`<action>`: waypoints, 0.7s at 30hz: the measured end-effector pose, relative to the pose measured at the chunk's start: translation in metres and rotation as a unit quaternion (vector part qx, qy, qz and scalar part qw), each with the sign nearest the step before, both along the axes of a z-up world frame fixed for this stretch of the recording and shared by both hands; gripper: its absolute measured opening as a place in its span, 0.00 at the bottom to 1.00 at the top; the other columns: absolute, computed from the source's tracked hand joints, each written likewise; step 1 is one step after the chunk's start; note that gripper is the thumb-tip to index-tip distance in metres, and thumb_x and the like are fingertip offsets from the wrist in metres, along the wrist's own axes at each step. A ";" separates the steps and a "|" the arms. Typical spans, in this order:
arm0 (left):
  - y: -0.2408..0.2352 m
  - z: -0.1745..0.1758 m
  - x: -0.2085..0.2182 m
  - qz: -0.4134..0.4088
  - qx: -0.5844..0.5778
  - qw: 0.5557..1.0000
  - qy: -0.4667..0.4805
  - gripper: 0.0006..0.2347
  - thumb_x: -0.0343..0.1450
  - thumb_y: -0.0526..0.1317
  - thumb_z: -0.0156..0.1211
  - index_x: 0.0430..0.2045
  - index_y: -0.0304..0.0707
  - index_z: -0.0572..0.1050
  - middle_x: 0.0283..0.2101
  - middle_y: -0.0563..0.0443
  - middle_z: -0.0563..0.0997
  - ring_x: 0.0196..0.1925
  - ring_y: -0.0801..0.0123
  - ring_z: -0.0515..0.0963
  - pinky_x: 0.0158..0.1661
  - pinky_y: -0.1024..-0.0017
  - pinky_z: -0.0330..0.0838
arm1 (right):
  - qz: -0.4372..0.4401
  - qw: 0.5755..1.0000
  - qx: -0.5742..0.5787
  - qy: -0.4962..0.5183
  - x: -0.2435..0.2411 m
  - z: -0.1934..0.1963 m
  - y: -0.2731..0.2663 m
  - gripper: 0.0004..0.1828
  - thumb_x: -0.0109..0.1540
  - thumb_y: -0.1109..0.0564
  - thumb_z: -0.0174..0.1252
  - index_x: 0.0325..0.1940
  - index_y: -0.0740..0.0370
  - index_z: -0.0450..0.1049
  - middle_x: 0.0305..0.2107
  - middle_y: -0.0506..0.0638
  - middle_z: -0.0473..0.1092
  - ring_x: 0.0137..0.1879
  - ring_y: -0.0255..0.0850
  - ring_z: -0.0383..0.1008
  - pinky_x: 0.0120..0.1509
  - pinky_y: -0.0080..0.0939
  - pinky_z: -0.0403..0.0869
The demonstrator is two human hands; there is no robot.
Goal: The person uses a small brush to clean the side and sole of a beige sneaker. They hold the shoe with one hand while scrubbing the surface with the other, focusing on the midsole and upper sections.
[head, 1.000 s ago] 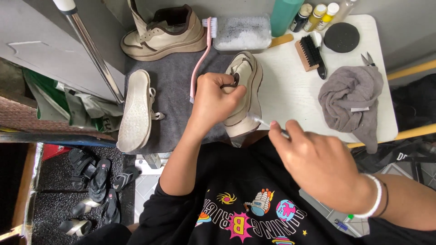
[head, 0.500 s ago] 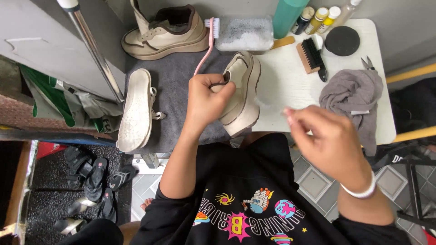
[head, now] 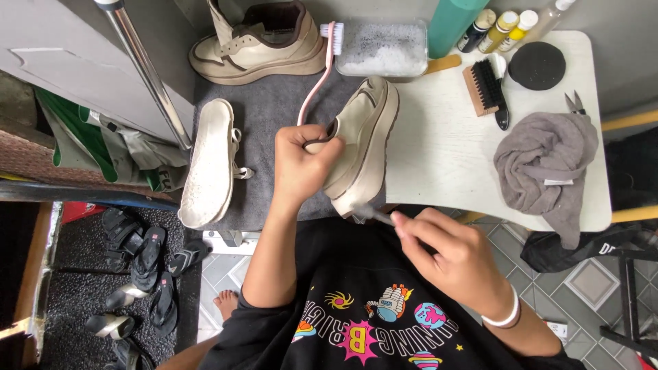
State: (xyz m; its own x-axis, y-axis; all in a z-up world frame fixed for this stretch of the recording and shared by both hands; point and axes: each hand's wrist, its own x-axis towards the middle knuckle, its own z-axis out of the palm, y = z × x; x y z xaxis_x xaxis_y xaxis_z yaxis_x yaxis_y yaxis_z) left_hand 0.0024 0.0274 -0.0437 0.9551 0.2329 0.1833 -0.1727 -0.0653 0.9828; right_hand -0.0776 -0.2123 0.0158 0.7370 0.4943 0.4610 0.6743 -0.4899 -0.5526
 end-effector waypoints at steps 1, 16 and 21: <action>0.000 0.000 -0.002 0.002 0.001 1.000 0.001 0.15 0.60 0.30 0.59 0.02 0.46 0.65 0.05 0.62 0.56 0.12 0.86 0.54 0.16 0.84 0.46 | 0.002 1.000 0.001 0.001 0.006 0.002 0.002 0.06 0.58 0.66 0.62 0.29 0.57 0.78 0.18 0.45 0.72 0.23 0.41 0.77 0.28 0.34 0.76; 0.014 -0.006 -0.012 -0.042 0.002 0.999 -0.010 0.18 0.60 0.28 0.62 0.00 0.45 0.62 0.06 0.63 0.51 0.13 0.85 0.53 0.16 0.83 0.44 | 0.086 0.979 0.132 0.130 0.067 -0.046 -0.001 0.11 0.59 0.68 0.61 0.23 0.60 0.74 0.12 0.45 0.66 0.14 0.32 0.60 0.18 0.32 0.62; 0.021 -0.013 -0.008 -0.029 -0.009 0.999 0.034 0.17 0.60 0.30 0.63 0.00 0.44 0.63 0.05 0.61 0.53 0.12 0.85 0.52 0.16 0.82 0.44 | 0.045 0.972 0.156 0.167 0.079 -0.068 -0.002 0.10 0.59 0.68 0.62 0.24 0.60 0.74 0.11 0.45 0.65 0.14 0.32 0.58 0.19 0.32 0.60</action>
